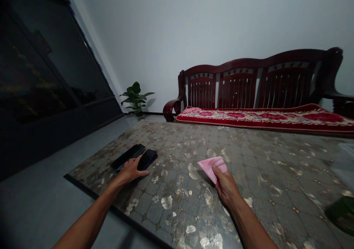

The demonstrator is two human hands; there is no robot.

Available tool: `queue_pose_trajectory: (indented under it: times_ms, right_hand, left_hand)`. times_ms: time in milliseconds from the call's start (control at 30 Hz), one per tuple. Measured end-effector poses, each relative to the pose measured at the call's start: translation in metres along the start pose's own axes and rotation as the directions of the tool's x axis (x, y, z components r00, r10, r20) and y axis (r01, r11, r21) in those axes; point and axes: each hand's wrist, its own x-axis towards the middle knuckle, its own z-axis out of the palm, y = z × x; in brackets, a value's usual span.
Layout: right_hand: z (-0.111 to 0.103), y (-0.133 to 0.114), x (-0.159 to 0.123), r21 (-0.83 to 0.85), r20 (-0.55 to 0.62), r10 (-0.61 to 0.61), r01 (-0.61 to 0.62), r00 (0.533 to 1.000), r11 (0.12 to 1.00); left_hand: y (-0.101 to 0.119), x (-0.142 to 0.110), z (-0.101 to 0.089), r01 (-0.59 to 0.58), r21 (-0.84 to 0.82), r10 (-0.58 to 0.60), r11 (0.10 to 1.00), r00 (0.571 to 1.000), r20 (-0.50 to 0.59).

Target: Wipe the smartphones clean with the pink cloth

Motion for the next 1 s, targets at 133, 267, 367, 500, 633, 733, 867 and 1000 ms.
queue_pose_trajectory:
  times_ms: [133,267,367,500,633,733,867,1000]
  right_hand:
    - [0.001,-0.001,-0.004,-0.005,-0.023,0.009,-0.009,1.000,1.000]
    - [0.002,-0.001,-0.005,-0.008,-0.030,0.019,-0.019,0.999,1.000]
    - [0.004,-0.001,-0.005,-0.010,-0.027,0.022,-0.022,0.999,1.000]
    - [0.005,-0.001,-0.003,-0.007,-0.040,0.023,-0.024,0.999,1.000]
    - [0.005,-0.001,-0.003,-0.010,-0.057,0.019,-0.020,0.998,1.000]
    - [0.005,-0.001,-0.004,-0.013,-0.040,0.031,-0.031,0.999,0.999]
    - [0.003,0.000,-0.004,-0.023,-0.024,0.024,-0.025,0.999,0.999]
    - [0.000,0.000,-0.003,-0.038,-0.011,0.024,-0.025,1.000,0.999]
  left_hand:
    - [-0.006,-0.008,0.017,-0.009,0.078,0.010,0.997,1.000,-0.010]
    - [-0.008,-0.016,0.029,0.010,0.079,0.004,0.997,0.985,-0.170]
    - [-0.002,-0.015,0.030,0.009,0.029,-0.002,1.000,0.973,-0.232]
    - [0.017,-0.006,0.028,-0.005,-0.005,0.004,1.000,0.975,-0.224]
    - [0.045,0.008,0.034,-0.031,-0.027,0.024,0.999,0.975,-0.220]
    - [0.069,0.019,0.043,-0.045,-0.045,0.034,0.998,0.975,-0.219]
    - [0.090,0.028,0.046,-0.063,-0.066,0.050,0.996,0.981,-0.186]
    - [0.063,0.026,0.022,-0.080,-0.071,0.066,0.994,0.980,-0.189]
